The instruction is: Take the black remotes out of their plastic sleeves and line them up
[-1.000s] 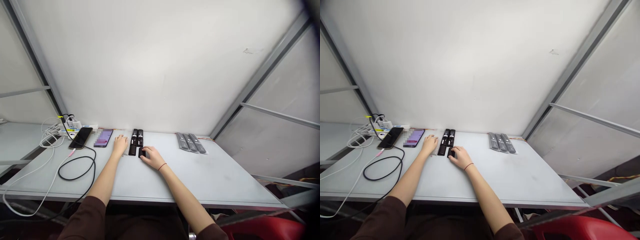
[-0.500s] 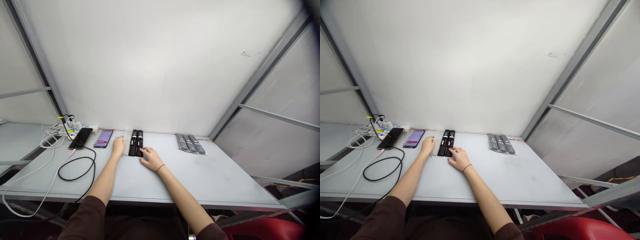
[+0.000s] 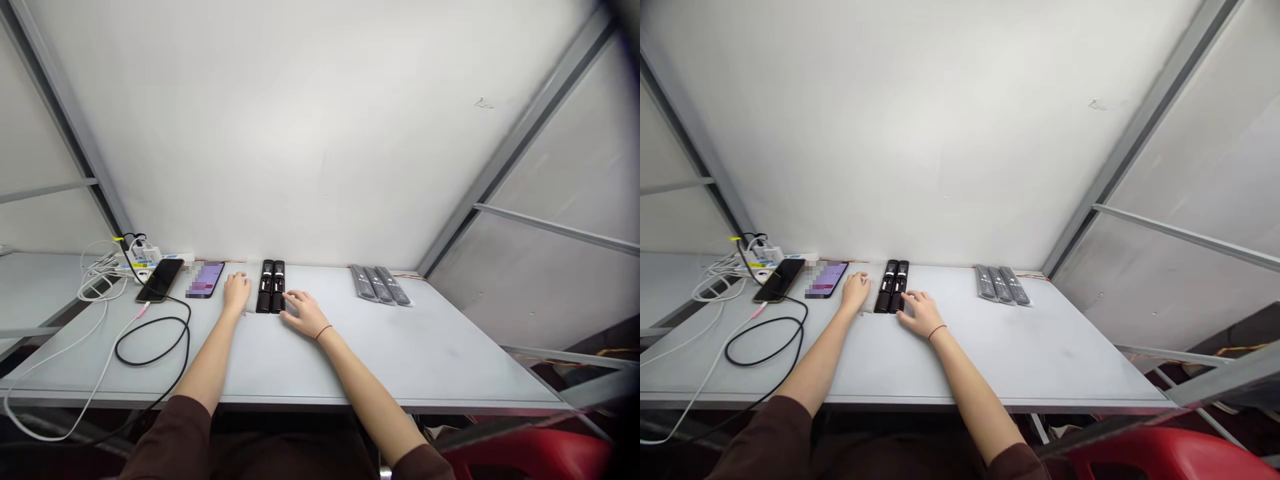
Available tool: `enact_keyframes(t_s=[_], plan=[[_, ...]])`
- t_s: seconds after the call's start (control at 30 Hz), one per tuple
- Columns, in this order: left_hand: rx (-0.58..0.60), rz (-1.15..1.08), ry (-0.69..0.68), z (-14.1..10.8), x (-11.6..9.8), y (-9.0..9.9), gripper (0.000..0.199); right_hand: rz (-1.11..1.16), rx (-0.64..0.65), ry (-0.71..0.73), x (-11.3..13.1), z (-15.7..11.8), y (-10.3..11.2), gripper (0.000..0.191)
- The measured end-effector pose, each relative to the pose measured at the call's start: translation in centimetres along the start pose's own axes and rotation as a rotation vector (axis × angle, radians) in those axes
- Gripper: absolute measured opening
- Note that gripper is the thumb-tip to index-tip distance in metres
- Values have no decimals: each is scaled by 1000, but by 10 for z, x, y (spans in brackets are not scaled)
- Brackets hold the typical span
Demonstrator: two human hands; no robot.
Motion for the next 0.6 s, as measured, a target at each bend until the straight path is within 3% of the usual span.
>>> enact_keyframes(t_s=[0.07, 0.1, 0.23, 0.3, 0.43, 0.6], plan=[[-30, 1, -14, -2, -4, 5, 33, -36, -100, -200, -34, -2, 18, 42], [-44, -5, -21, -3, -7, 7, 32, -83, -205, -386, -58, -9, 33, 41], [-79, -72, -74, -7, -19, 13, 30, -197, -425, -827, -129, -49, 72, 60], [-82, -100, -115, -9, -25, 14, 29, -218, -431, -981, -149, -65, 77, 65], [-82, -126, -166, -13, -34, 13, 27, -213, -389, -1030, -159, -70, 72, 43], [-85, -183, -286, -19, -49, 10, 24, -166, -406, -1057, -158, -68, 71, 33]])
Point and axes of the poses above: each hand's wrist, its own z-axis towards the middle knuckle, its own y-axis out of the back of the hand, x = y × z, the point moved 7 cm from there along z, towards the middle knuckle, and after that the axes turned 1 degree about x, right-handed, at the moved point
